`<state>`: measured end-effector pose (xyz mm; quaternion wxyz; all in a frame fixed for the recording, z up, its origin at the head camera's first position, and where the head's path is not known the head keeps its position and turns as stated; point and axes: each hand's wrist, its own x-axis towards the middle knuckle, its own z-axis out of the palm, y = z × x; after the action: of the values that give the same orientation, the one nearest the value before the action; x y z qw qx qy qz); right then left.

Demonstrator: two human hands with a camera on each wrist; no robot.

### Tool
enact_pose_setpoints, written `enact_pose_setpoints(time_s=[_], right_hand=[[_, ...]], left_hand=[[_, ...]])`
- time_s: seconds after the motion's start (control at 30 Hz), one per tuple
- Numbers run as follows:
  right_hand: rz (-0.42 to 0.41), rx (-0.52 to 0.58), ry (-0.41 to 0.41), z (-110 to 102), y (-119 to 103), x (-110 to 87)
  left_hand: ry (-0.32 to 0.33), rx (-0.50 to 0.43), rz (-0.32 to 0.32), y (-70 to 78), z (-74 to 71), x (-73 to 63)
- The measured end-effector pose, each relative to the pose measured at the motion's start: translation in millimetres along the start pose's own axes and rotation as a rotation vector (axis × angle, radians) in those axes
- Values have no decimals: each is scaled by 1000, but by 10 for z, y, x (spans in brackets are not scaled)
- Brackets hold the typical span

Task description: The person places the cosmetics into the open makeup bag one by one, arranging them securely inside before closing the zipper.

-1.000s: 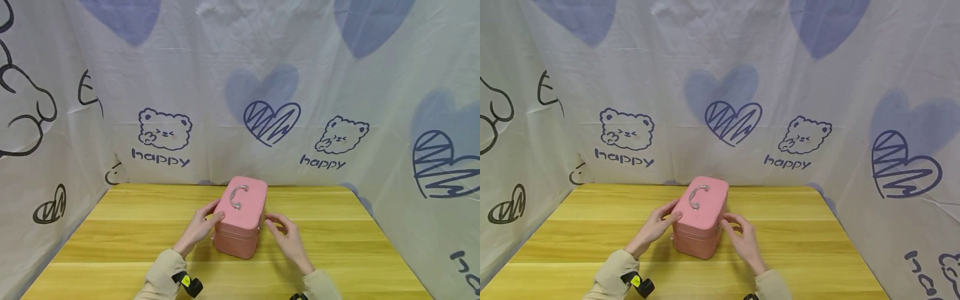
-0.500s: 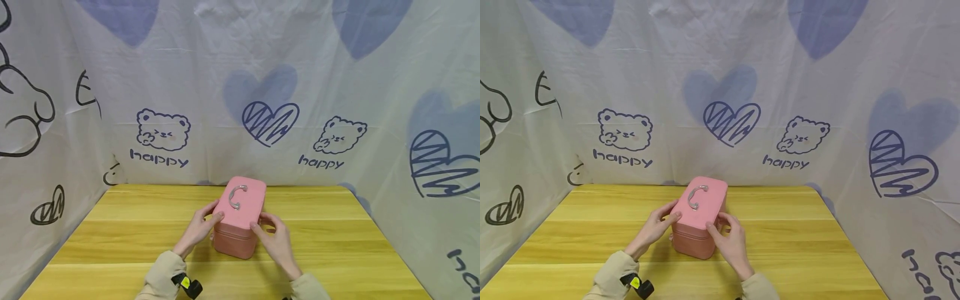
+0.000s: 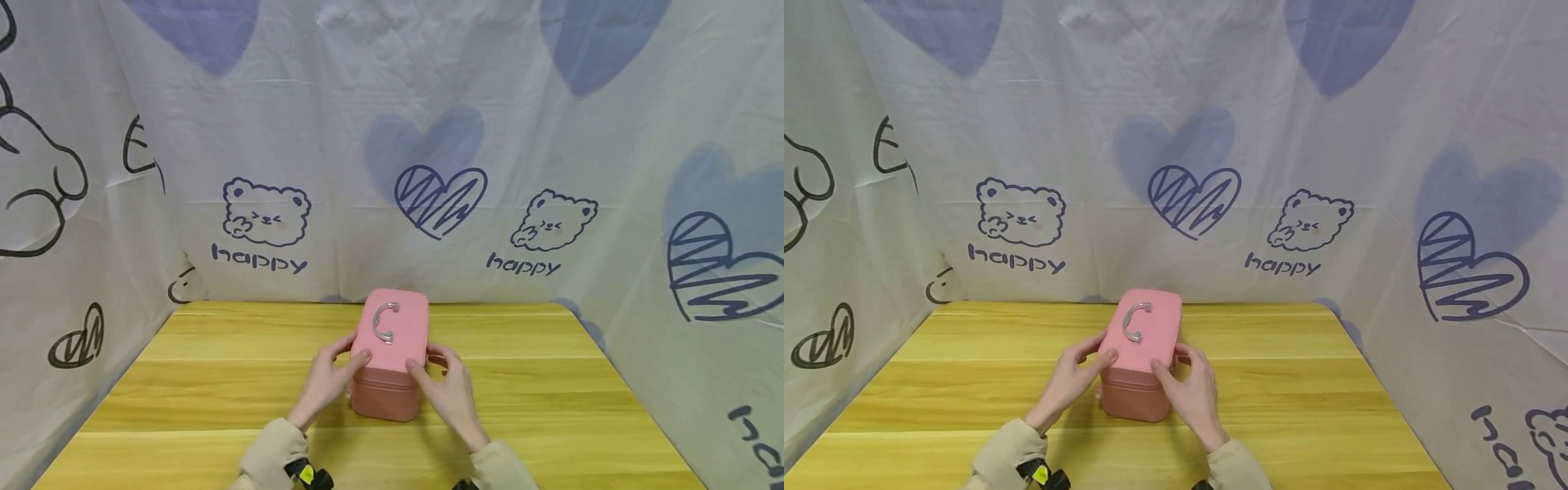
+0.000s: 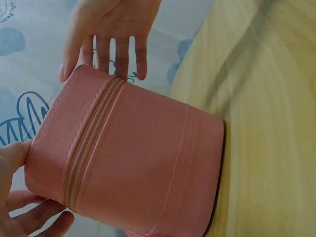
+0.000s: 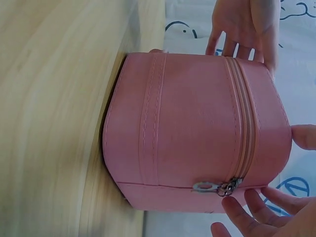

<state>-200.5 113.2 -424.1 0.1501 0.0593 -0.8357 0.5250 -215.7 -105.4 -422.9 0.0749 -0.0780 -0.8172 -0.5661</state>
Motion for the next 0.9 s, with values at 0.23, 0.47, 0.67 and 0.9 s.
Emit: enact_pose_setpoints(time_s=[0.23, 0.47, 0.67, 0.9], right_hand=[[3, 18, 13, 4, 37, 28], [-13, 17, 22, 15, 85, 48], [-42, 43, 18, -14, 161, 110], [-52, 56, 5, -62, 218, 166]], left_hand=[[51, 34, 48, -13, 44, -49], [76, 64, 86, -25, 58, -81], [90, 34, 108, -37, 51, -79], [122, 3, 85, -47, 24, -60]])
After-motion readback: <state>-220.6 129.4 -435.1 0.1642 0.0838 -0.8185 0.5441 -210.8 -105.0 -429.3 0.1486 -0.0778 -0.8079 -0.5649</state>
